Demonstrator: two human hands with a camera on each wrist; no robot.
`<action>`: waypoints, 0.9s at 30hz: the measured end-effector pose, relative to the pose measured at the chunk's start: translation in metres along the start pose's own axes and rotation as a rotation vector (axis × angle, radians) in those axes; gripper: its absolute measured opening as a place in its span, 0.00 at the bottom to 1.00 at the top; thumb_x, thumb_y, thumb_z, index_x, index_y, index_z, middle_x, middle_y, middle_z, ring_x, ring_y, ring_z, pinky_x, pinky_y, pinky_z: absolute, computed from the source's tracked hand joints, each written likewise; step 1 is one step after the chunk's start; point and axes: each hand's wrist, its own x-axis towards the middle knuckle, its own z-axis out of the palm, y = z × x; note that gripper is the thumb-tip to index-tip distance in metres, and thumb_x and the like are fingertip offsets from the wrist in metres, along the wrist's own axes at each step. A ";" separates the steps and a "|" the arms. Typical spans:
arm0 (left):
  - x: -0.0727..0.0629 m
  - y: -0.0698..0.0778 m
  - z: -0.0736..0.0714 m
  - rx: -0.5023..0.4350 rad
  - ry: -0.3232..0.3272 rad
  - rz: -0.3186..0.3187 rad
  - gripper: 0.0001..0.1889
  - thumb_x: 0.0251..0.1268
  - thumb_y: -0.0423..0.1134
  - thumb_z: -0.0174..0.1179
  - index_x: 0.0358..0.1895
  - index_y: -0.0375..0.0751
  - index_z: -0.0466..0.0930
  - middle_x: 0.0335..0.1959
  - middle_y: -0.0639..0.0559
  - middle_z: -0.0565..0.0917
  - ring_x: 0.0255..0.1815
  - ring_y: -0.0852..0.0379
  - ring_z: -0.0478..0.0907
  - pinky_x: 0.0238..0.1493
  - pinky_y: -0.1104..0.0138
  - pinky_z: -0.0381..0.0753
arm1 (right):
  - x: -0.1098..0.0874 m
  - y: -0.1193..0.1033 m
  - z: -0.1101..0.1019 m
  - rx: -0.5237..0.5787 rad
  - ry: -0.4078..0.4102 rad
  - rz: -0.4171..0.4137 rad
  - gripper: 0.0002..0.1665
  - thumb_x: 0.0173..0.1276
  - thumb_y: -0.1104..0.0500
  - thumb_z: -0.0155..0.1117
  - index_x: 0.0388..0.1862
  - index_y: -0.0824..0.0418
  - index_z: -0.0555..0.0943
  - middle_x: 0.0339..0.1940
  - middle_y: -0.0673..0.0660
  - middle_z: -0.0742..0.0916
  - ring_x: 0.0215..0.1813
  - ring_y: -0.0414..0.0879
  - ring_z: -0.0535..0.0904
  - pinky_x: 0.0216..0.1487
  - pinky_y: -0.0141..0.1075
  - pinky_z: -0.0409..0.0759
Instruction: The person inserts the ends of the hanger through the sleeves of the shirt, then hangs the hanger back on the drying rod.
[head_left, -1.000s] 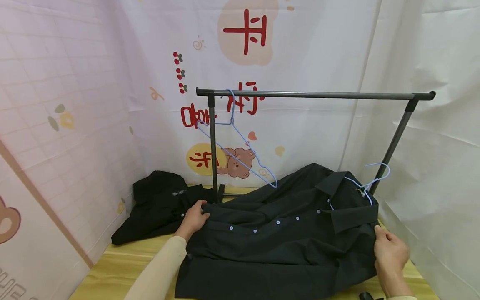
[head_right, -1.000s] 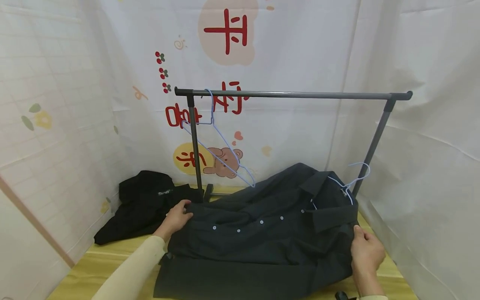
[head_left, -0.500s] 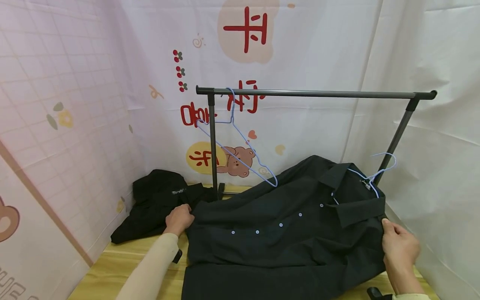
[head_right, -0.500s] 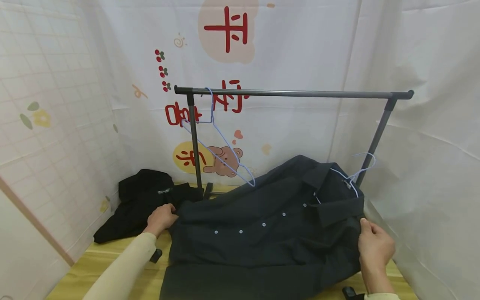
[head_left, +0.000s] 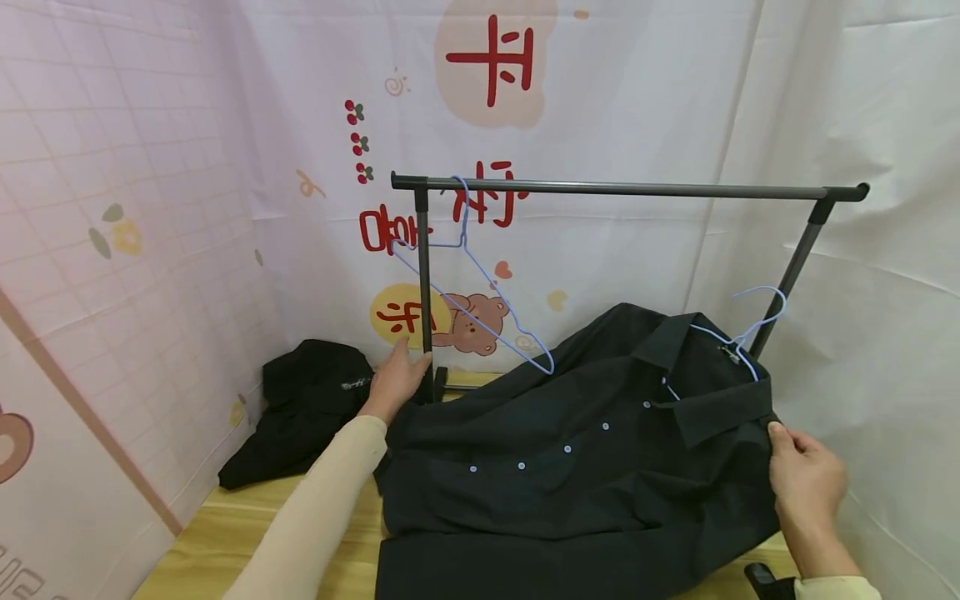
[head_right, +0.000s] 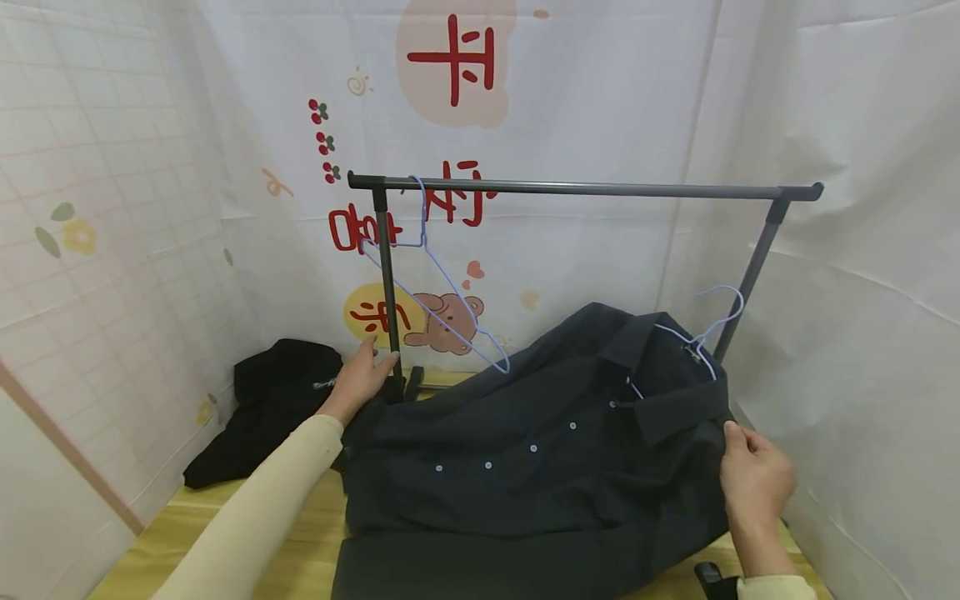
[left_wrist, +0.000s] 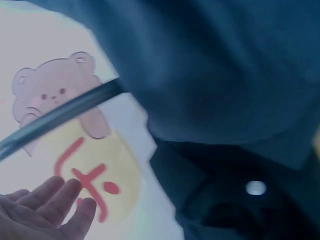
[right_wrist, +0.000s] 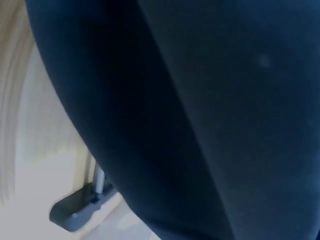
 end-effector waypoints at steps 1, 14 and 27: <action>0.004 0.005 0.000 -0.014 0.003 0.013 0.37 0.77 0.55 0.50 0.78 0.36 0.51 0.71 0.33 0.65 0.68 0.35 0.66 0.65 0.41 0.65 | 0.001 -0.002 -0.002 -0.012 -0.001 -0.009 0.33 0.75 0.42 0.54 0.56 0.71 0.82 0.26 0.40 0.80 0.43 0.53 0.74 0.35 0.35 0.68; 0.019 0.029 -0.006 0.044 0.028 0.013 0.17 0.79 0.50 0.49 0.42 0.37 0.73 0.26 0.46 0.72 0.26 0.48 0.71 0.28 0.60 0.67 | 0.027 -0.050 -0.042 -0.062 0.121 -0.213 0.28 0.74 0.47 0.55 0.53 0.71 0.83 0.16 0.17 0.64 0.25 0.18 0.60 0.28 0.29 0.63; 0.022 0.031 -0.003 0.077 -0.011 -0.005 0.17 0.79 0.50 0.50 0.44 0.37 0.73 0.30 0.44 0.74 0.32 0.45 0.74 0.33 0.58 0.69 | 0.066 -0.112 -0.093 0.064 0.050 -0.188 0.13 0.77 0.51 0.49 0.30 0.40 0.74 0.16 0.28 0.71 0.23 0.29 0.66 0.21 0.25 0.64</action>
